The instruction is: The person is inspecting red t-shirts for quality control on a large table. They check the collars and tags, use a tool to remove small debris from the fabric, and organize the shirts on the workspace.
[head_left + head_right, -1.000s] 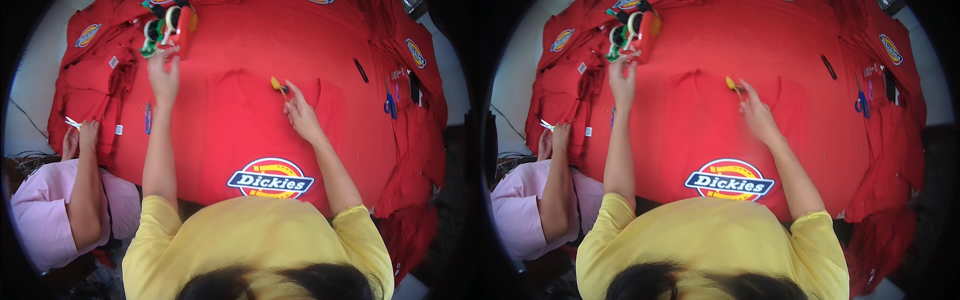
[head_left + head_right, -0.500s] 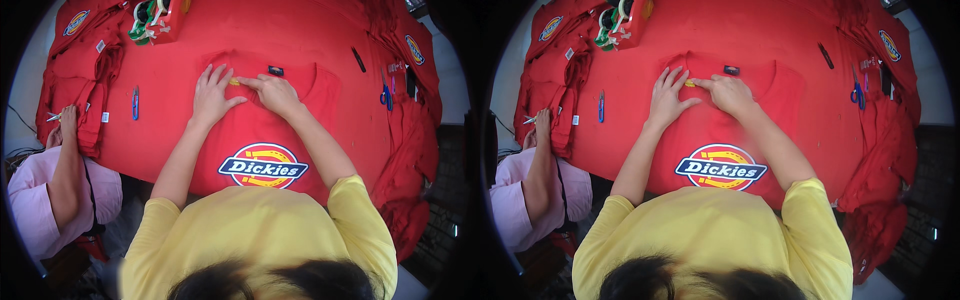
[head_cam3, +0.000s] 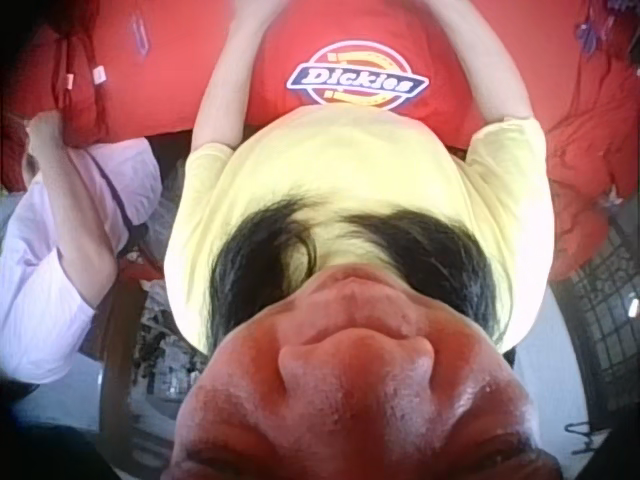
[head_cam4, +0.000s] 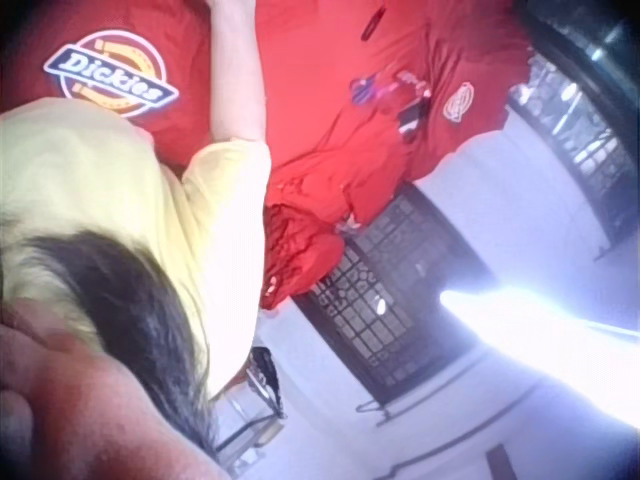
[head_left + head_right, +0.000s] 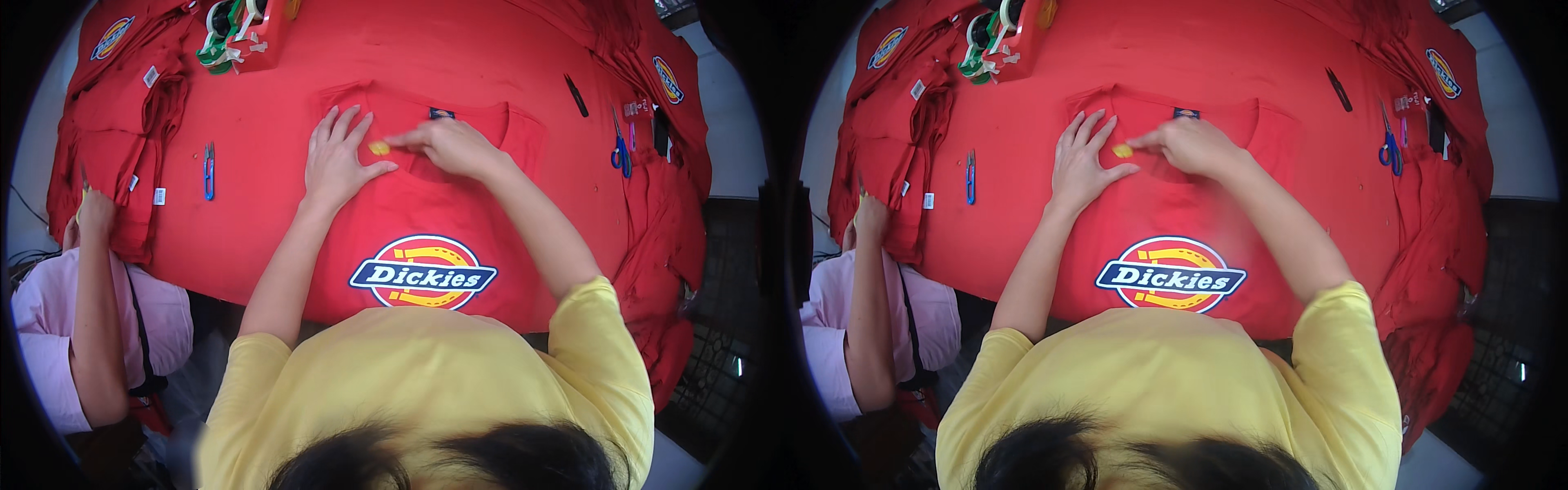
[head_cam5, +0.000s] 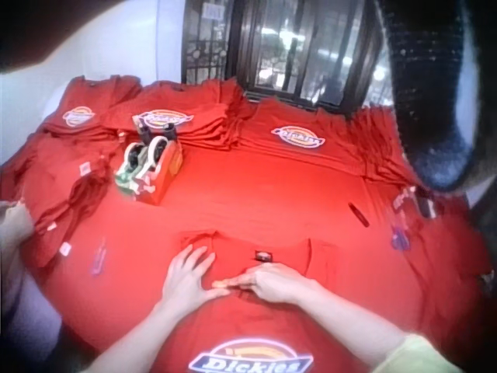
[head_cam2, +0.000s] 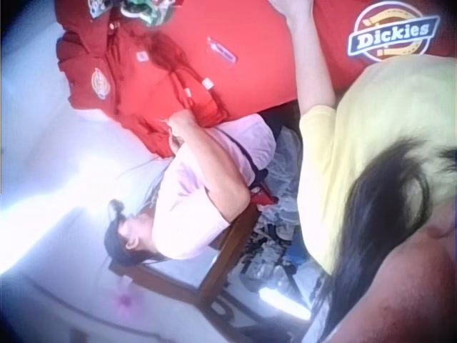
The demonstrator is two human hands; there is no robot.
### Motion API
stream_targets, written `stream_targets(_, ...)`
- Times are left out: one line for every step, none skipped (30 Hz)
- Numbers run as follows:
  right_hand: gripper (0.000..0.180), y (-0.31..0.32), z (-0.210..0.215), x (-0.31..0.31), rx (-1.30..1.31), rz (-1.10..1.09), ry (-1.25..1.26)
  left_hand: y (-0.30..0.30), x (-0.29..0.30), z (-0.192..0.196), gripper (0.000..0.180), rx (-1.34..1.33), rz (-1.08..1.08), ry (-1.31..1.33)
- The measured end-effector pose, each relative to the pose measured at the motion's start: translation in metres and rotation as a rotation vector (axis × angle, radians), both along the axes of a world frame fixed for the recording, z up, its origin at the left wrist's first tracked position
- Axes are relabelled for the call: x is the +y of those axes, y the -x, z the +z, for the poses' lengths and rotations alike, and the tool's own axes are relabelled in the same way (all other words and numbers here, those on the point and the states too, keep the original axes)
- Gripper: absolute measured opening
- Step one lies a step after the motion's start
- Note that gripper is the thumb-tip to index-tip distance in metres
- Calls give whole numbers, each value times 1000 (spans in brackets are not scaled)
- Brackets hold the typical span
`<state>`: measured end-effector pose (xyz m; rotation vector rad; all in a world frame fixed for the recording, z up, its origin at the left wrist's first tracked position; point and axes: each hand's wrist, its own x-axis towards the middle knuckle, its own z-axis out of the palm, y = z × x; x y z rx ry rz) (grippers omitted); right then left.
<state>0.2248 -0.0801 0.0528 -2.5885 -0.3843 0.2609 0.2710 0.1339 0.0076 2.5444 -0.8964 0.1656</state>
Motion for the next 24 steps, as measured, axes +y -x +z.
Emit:
stream_targets(39, -5, -3, 2, -27, -27, 53, -1, -1, 0, 84, -3, 7, 6)
stream_targets(39, -10, -2, 10, -55, -55, 98, -2, 0, 0, 84, -7, 14, 4)
stream_targets(38, -12, -1, 15, -83, -84, 143, -3, 1, 0, 84, -11, 20, 3)
stream_targets(38, -4, -7, 15, -90, -106, 141, -2, 2, -1, 85, -7, 17, -10)
stream_targets(39, 3, -9, 10, -83, -68, 83, -1, 4, -1, 85, -8, 20, -17)
stream_targets(40, 12, -9, -1, -78, -36, 29, -2, 4, 0, 85, -11, 18, -21)
stream_targets(41, 17, -10, -11, -72, -4, -24, -3, 3, 1, 86, -18, 20, -25)
stream_targets(41, 21, -8, -11, -69, 27, 21, -1, 3, 0, 86, -19, 21, -34)
stream_targets(41, 19, -5, -8, -80, -6, 82, 0, 2, 0, 86, -20, 22, -43)
stream_targets(41, 12, -2, -3, -91, -39, 144, 0, 1, 0, 87, -15, 23, -39)
stream_targets(41, 8, 5, 5, -105, -76, 206, -2, 1, 2, 88, -14, 21, -35)
stream_targets(41, 7, 3, 9, -121, -90, 201, -3, 0, 4, 88, -13, 19, -31)
stream_targets(41, 7, -1, 12, -137, -104, 196, -2, -1, 4, 88, -10, 14, -32)
stream_targets(42, 6, 0, 16, -154, -109, 189, -2, 1, 3, 89, -8, 18, -34)
stream_targets(42, 10, 4, 15, -58, -75, 173, -2, 2, 3, 89, -5, 23, -36)
stream_targets(43, 21, 12, 11, 38, -40, 156, -2, 3, 3, 89, -8, 27, -45)
stream_targets(44, 28, 17, 7, 138, -9, 143, 0, 2, 3, 89, -7, 27, -51)
stream_targets(43, 28, 15, 3, 86, -16, 37, 1, 0, 3, 88, -6, 27, -57)
stream_targets(43, 20, 9, 5, 31, -43, 74, 1, 0, 3, 89, -6, 35, -52)
stream_targets(44, 10, 2, 12, -24, -74, 107, 0, 0, 4, 89, -7, 38, -51)
stream_targets(45, 6, -2, 16, -79, -106, 141, 0, 0, 5, 89, -9, 41, -49)
stream_targets(45, 10, -3, 16, -68, -136, 134, 1, -1, 4, 89, -11, 29, -47)
stream_targets(44, 14, -1, 17, -57, -158, 127, 0, 0, 3, 90, -13, 27, -45)
stream_targets(44, 16, 1, 17, -46, -179, 120, -1, 0, 3, 90, -15, 25, -43)
